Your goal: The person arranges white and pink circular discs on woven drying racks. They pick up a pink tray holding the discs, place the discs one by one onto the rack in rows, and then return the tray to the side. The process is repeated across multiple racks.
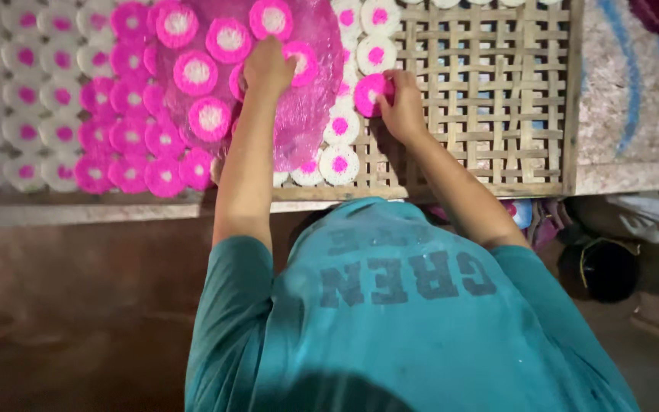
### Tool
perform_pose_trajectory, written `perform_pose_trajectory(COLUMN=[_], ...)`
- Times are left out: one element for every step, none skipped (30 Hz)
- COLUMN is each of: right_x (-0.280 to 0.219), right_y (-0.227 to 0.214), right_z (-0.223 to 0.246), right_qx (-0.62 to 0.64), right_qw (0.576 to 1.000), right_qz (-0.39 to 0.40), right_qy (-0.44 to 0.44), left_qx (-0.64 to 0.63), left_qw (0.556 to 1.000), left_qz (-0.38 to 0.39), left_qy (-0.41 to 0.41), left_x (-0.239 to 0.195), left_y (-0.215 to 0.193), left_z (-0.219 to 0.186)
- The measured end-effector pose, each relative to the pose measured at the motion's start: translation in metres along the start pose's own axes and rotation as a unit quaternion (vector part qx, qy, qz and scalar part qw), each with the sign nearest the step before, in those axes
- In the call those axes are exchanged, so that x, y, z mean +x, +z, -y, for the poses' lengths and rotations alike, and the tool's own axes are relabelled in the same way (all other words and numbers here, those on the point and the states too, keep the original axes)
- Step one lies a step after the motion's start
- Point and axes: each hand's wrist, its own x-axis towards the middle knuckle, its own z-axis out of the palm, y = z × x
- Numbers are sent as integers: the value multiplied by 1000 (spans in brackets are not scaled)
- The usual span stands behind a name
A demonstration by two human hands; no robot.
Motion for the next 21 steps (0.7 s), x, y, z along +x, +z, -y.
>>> perform_pose_trajectory(right_x=[1, 2, 3, 5, 7, 10, 13, 13, 13, 7, -1, -5, -9, -16, -24, -30, -37, -42, -47, -51, -54], right_y=[-4, -8, -12, -16, -19, -21, -22, -22, -20, -20, -22, -24, -26, -29, -33, -35, -38, -41, -44, -46, -47], right_z=[4, 8, 11, 12, 14, 13, 12, 10, 8, 4, 1, -3, -5, -6, -6, -3, 1, 6, 11, 17, 23], right_qx=[7, 14, 21, -25, -69, -114, 118, 339, 530, 562, 591, 620, 591, 561, 531, 501, 470, 437, 353, 265, 175], right_qw=[1000, 1000, 1000, 999, 994, 985, 992, 917, 767, 734, 698, 664, 694, 723, 751, 777, 799, 818, 874, 919, 952], right_qz=[2, 6, 10, -10, -31, -54, 28, 112, 189, 193, 196, 196, 188, 180, 171, 210, 248, 284, 269, 251, 230], right_qy=[-2, -3, -3, -40, -78, -116, 31, 176, 308, 331, 353, 370, 365, 360, 353, 318, 281, 242, 196, 150, 101], left_qx=[-30, -60, -91, -122, -153, -166, -178, -193, -208, -193, -177, -161, -130, -99, -43, 15, 37, 58, 59, 61, 62], left_qw=[999, 998, 996, 992, 988, 986, 984, 981, 976, 978, 979, 977, 981, 979, 979, 973, 982, 987, 984, 982, 980], left_qz=[10, 21, 17, 12, 5, -1, -8, 29, 65, 41, 17, -9, -75, -139, -177, -215, -184, -152, -166, -178, -190], left_qy=[-3, -6, -15, -21, -27, -7, 12, 19, 26, 62, 98, 137, 125, 111, 93, 76, 30, -14, -4, 6, 16], left_x=[-4, -12, -24, -37, -52, -69, -89, -107, -123, -137, -151, -157, -158, -163, -170, -175, -182, -187, -189, -192, -194], left_y=[-3, -7, -11, -16, -20, -23, -24, -22, -22, -24, -24, -25, -30, -35, -37, -39, -39, -37, -35, -35, -34], left_z=[-1, -6, -15, -29, -45, -63, -81, -99, -111, -113, -111, -107, -92, -73, -52, -31, -14, 0, 11, 22, 29])
